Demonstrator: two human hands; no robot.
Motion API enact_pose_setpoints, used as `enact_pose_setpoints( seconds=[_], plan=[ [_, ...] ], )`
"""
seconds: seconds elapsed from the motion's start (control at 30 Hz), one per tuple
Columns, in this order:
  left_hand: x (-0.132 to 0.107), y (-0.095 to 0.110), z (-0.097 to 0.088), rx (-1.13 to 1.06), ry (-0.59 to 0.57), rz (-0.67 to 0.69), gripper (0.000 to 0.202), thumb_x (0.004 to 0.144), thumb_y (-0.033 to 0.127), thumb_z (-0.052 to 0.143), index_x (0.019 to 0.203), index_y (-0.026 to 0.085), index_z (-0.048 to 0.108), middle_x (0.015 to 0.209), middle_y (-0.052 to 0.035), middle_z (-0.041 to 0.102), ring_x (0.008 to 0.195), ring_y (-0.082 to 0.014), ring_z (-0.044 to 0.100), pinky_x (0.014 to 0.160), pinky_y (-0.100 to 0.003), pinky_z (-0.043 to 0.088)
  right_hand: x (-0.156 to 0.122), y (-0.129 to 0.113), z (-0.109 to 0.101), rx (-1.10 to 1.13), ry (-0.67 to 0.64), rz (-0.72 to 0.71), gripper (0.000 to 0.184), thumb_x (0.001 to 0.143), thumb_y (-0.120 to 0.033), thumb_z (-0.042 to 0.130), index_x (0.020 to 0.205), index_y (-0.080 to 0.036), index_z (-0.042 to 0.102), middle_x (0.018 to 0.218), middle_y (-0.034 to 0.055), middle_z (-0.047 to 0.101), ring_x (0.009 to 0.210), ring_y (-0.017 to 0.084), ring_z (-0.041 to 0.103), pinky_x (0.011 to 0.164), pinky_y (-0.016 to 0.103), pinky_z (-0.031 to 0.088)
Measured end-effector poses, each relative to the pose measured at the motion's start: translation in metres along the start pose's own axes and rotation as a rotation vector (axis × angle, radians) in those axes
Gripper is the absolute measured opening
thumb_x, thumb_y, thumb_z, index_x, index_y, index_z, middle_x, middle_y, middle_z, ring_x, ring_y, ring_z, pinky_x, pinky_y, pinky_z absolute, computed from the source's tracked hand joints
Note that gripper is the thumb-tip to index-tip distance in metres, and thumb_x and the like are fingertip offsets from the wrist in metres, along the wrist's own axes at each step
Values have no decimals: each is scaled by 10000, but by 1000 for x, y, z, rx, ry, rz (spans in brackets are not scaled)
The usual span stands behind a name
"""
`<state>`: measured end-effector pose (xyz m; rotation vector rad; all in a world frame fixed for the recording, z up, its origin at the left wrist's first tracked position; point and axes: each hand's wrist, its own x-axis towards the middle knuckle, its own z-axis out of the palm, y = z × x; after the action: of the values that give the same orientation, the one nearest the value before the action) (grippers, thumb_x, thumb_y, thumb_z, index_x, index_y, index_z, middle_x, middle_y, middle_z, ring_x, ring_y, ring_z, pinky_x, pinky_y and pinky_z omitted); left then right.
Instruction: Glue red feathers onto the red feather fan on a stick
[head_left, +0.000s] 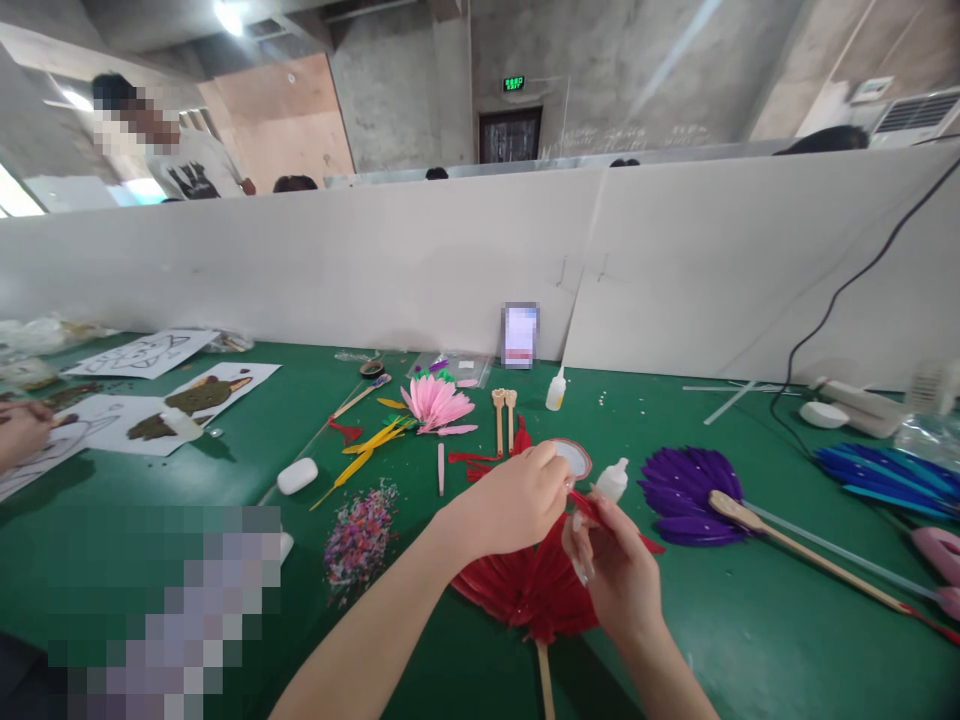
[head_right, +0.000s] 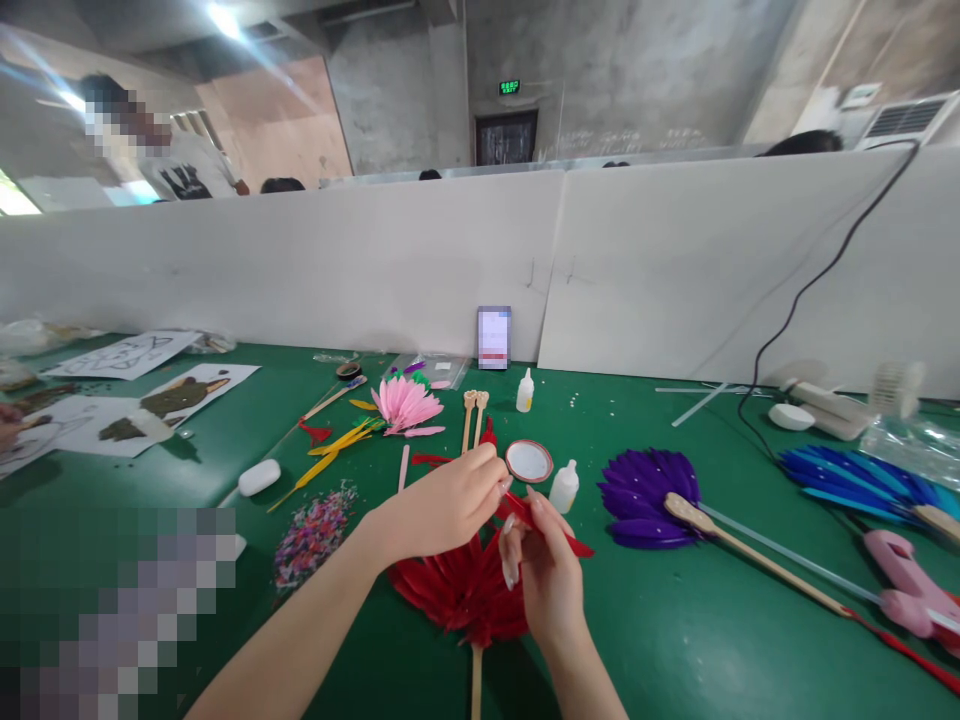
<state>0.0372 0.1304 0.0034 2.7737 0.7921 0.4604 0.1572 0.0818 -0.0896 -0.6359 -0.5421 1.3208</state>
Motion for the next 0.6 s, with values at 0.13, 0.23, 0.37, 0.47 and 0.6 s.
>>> enact_pose_setpoints(
  seconds=[0.13,0.23,0.37,0.47,0.6],
  plan=[
    [-1,-2,1,13,18,3,427,907,285,174,711,209,545,750,-27,527,819,-160,532,713,-275,460,0,1,0,-7,8,-4,224,742,-332,645,580,-193,579,355,-25,486,344,95,439,326,187,309],
    [-2,-3,2,31,3,16,417,907,272,175,700,210,532,743,-24,525,826,-162,536,716,-276,464,0,2,-2,-23,19,-16,188,746,-330,642,619,-195,607,361,-24,495,341,97,436,324,189,310],
    [-3,-3,2,34,-7,11,413,913,260,167,723,203,530,768,-22,541,842,-152,544,726,-263,466,0,2,-4,-22,26,-41,162,737,-331,653,651,-194,634,366,-22,502,361,103,458,337,194,315],
    [-2,-3,4,-17,24,14,427,924,290,154,751,200,534,793,-20,552,827,-138,557,708,-250,470,1,1,-4,-18,1,-30,209,760,-342,633,616,-191,614,367,-18,508,341,97,441,339,199,319],
    [0,-4,6,-97,13,-47,466,934,361,117,802,195,532,834,-26,556,806,-121,571,693,-244,475,1,-1,-3,18,27,-7,179,731,-357,668,666,-195,630,376,-27,509,357,89,457,349,179,339]
  ],
)
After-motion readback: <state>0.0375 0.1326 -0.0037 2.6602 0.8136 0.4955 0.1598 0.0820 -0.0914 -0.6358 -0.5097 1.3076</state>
